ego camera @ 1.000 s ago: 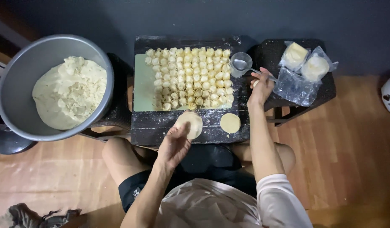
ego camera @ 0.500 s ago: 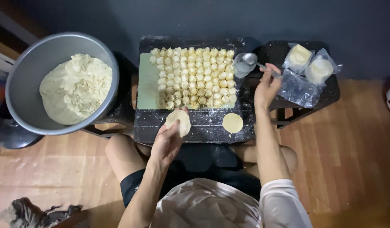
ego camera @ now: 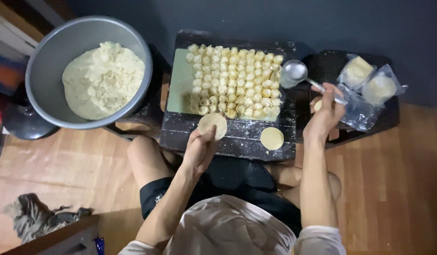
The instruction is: A person is preparing small filled pastries by kneading dough, adding filling with a spoon, rolling them into balls, and arranging them on a tray.
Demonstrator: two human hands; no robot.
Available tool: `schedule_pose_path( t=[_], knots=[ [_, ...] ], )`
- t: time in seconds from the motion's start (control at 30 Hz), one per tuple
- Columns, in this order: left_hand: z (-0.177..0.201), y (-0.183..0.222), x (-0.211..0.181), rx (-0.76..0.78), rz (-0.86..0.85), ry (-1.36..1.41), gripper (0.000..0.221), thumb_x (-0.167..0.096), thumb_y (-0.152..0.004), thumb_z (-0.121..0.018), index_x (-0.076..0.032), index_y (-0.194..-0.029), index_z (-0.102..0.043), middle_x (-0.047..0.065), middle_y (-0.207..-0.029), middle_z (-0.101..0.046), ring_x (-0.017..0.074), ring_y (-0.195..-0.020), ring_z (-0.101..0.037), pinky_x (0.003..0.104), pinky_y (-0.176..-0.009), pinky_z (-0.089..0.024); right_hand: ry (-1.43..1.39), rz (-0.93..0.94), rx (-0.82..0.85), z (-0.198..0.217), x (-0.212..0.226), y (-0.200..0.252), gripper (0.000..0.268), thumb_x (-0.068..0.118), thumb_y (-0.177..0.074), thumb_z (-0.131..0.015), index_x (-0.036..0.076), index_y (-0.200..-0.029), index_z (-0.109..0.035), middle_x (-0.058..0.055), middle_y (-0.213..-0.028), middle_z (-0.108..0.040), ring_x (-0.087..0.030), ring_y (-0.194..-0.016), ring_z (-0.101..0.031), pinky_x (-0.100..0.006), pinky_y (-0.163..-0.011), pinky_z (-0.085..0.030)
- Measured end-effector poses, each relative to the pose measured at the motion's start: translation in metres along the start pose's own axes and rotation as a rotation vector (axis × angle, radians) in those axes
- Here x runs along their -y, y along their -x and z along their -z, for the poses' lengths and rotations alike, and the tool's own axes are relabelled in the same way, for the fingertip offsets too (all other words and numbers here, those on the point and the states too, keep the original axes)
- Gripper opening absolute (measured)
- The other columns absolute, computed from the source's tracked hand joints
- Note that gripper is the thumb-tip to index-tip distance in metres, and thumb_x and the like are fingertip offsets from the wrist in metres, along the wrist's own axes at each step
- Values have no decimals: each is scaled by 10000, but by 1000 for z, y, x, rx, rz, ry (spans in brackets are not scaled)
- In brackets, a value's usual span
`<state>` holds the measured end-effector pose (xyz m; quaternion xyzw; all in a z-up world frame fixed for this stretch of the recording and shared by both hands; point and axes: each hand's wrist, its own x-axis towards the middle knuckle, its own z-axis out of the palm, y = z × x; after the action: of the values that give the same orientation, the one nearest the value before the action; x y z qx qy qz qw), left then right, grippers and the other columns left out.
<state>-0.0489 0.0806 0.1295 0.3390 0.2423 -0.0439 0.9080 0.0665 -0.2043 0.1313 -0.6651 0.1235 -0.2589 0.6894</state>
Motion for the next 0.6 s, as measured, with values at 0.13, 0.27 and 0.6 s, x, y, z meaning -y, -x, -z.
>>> schedule_pose_path(
  t=[0.13, 0.27, 0.6],
  knots=[
    [-17, 7, -10, -35, -64, -51, 180, -130, -988, -684, -17, -848, -679, 57, -622, -646, 103, -520, -595, 280, -577, -501, -195, -127, 176, -17, 28, 62, 109, 212, -1076, -563, 136, -1086, -641, -143, -923, -743, -99, -619, -611, -179, -507, -387],
    [-45, 22, -28, 28, -151, -205, 254, -153, -1027, -618, -36, -804, -654, -6, -568, -544, 53, -471, -463, 237, -497, -417, -143, -172, 413, -38, 46, 108, 148, 168, -1058, -564, 64, -1088, -666, -179, -946, -734, -151, -752, -617, -205, -629, -446],
    [-34, 16, -16, 87, -257, -283, 190, -120, -1038, -585, -3, -999, -730, 11, -648, -636, 17, -514, -445, 201, -485, -358, -9, -217, 487, -51, 56, 120, 180, 152, -1072, -535, 46, -1125, -671, -176, -896, -728, -98, -621, -527, -160, -506, -347]
  ],
)
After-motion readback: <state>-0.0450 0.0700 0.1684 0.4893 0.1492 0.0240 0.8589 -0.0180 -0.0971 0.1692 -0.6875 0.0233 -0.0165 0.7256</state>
